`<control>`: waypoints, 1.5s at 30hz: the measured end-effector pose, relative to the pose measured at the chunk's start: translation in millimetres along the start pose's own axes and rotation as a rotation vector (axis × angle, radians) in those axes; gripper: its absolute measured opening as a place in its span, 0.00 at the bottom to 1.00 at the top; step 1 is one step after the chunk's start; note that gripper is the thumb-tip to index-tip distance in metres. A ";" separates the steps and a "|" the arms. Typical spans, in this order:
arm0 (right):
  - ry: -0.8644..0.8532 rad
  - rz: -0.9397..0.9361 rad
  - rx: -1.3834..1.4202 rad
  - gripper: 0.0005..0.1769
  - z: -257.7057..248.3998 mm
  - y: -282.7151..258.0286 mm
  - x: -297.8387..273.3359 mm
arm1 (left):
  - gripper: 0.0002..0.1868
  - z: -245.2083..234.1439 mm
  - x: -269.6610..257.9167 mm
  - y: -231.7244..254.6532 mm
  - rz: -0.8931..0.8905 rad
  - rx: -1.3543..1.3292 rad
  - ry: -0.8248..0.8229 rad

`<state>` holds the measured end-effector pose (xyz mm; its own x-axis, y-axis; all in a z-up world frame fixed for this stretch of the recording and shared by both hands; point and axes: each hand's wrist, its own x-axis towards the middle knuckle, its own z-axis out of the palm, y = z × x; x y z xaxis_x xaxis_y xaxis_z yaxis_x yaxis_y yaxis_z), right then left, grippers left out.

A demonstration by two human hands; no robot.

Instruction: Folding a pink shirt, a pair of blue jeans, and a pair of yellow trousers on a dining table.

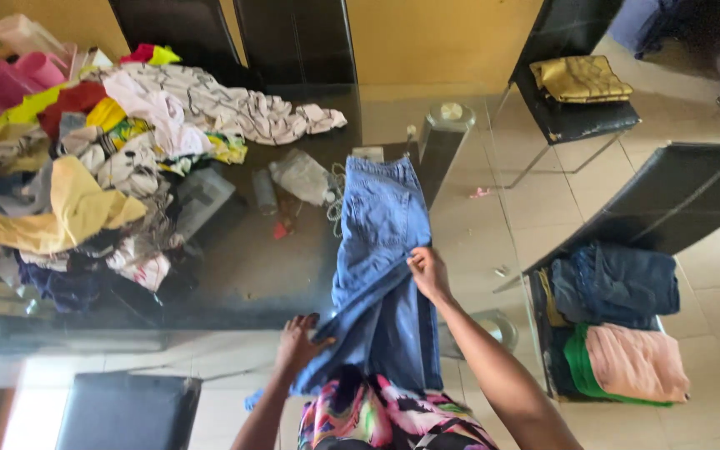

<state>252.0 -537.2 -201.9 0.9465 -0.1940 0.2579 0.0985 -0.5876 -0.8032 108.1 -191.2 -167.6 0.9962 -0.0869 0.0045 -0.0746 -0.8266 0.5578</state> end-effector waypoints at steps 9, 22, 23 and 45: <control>-0.626 0.431 0.188 0.18 -29.5 1.4 -101.8 | 0.21 -10.8 -52.9 81.8 -0.047 -0.063 -0.005; -0.454 0.629 0.439 0.24 -132.1 -25.6 -161.6 | 0.39 96.5 -146.4 232.2 0.443 -0.456 -0.147; -0.500 0.627 0.489 0.21 -134.5 -21.7 -169.4 | 0.32 106.2 -155.4 221.2 0.415 -0.533 -0.178; -0.482 0.762 0.965 0.21 -115.3 19.7 -223.7 | 0.21 159.5 -60.8 117.5 -0.634 -0.759 0.209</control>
<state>6.8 -596.0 -213.5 0.8560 0.1909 -0.4804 -0.5159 0.3749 -0.7703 31.7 -371.7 -234.8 0.8357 0.4049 -0.3711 0.4468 -0.1081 0.8881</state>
